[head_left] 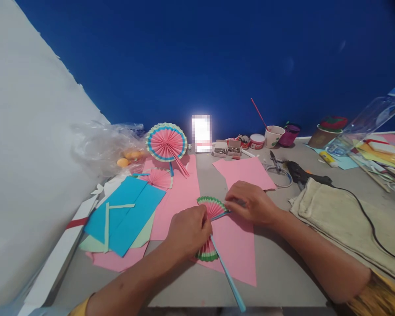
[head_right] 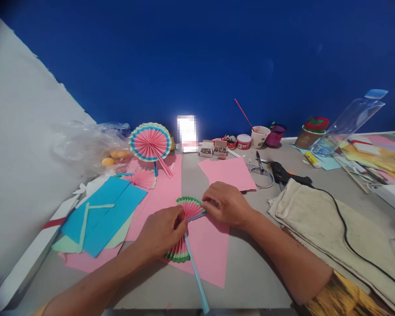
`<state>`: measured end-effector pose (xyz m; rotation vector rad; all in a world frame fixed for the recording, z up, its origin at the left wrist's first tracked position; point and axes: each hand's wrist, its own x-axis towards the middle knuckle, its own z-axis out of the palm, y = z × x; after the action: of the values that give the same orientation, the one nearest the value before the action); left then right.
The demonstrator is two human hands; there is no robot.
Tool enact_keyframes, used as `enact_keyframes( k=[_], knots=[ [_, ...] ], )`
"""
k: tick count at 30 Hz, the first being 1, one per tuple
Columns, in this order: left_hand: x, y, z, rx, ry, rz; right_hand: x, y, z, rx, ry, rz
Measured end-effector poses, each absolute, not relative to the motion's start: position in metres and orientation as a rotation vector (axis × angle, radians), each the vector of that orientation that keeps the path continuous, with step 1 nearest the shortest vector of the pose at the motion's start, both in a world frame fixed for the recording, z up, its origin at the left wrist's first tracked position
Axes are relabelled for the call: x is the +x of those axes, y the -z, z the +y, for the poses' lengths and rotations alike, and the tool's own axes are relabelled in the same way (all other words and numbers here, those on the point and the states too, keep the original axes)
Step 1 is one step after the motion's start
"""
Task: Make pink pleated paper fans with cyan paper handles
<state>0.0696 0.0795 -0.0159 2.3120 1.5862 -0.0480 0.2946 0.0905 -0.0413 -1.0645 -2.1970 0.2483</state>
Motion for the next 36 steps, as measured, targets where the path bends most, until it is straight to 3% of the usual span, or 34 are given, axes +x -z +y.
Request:
enact_keyframes(
  k=[6,36],
  knots=[
    [0.07,0.0167,0.0784,2.329,0.057,1.588,0.2867,0.0467,0.0882,-1.027,-0.324,-2.413],
    [0.0703,0.0162,0.0786,2.328,0.046,1.561,0.2884,0.0478,0.0907,-1.113,-0.343,-2.38]
  ],
)
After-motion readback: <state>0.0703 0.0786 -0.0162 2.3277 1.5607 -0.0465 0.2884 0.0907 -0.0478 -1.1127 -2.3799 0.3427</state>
